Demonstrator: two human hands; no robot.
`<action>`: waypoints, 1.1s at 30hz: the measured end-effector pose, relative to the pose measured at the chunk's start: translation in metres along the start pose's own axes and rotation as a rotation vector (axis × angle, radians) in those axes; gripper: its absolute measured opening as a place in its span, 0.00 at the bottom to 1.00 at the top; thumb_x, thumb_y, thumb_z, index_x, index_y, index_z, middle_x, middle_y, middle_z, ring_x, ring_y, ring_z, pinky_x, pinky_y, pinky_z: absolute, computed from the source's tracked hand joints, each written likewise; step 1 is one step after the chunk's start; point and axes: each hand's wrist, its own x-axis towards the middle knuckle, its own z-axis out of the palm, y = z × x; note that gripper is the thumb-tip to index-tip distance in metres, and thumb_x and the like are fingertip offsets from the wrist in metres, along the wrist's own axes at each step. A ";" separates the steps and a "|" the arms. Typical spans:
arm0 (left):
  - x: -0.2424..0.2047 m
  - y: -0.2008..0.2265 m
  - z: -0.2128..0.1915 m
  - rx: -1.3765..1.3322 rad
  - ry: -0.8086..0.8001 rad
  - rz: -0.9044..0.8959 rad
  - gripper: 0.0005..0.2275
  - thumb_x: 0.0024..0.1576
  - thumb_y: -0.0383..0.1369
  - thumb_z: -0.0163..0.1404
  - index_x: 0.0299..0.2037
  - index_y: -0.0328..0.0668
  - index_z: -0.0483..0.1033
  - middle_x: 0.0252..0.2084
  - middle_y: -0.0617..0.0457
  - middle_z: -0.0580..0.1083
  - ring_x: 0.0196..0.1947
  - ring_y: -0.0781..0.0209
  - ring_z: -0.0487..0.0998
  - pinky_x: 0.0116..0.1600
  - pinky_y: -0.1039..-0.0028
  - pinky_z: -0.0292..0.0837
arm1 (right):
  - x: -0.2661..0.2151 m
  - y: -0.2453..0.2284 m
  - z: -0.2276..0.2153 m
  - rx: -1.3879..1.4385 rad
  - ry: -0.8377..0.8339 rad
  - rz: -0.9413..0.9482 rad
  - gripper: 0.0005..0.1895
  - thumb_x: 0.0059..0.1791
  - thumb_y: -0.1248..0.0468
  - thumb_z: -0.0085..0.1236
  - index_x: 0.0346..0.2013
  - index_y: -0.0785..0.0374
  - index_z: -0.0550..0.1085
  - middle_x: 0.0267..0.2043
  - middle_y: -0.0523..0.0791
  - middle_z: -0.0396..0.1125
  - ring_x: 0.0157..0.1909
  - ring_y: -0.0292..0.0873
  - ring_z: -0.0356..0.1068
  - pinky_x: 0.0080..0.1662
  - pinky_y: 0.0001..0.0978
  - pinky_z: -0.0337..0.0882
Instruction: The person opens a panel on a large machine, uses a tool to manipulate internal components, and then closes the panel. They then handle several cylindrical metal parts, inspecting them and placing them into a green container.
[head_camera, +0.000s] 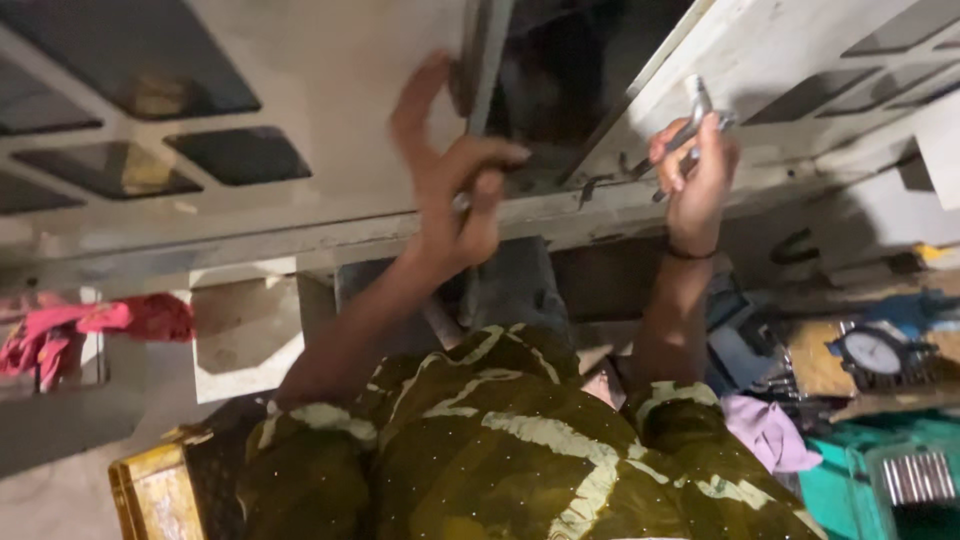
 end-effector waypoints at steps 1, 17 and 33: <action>0.000 0.003 -0.001 0.006 0.001 0.074 0.16 0.69 0.40 0.42 0.37 0.42 0.80 0.65 0.39 0.59 0.70 0.43 0.56 0.71 0.51 0.54 | 0.005 0.004 -0.013 0.057 0.004 -0.023 0.26 0.65 0.49 0.39 0.37 0.68 0.71 0.26 0.47 0.63 0.18 0.34 0.53 0.24 0.25 0.51; 0.021 -0.030 0.162 0.050 -0.564 0.129 0.22 0.64 0.43 0.53 0.19 0.40 0.71 0.18 0.41 0.69 0.19 0.44 0.73 0.29 0.59 0.69 | 0.124 0.037 -0.197 -0.748 0.842 -0.525 0.24 0.58 0.53 0.59 0.27 0.69 0.68 0.24 0.43 0.58 0.29 0.37 0.57 0.34 0.36 0.64; -0.087 -0.232 0.295 -0.677 -0.603 -1.566 0.13 0.62 0.43 0.47 0.44 0.48 0.82 0.33 0.55 0.80 0.21 0.69 0.74 0.27 0.76 0.72 | 0.172 0.055 -0.329 -0.600 0.980 -0.615 0.18 0.51 0.69 0.54 0.21 0.72 0.60 0.22 0.45 0.55 0.25 0.40 0.54 0.32 0.39 0.60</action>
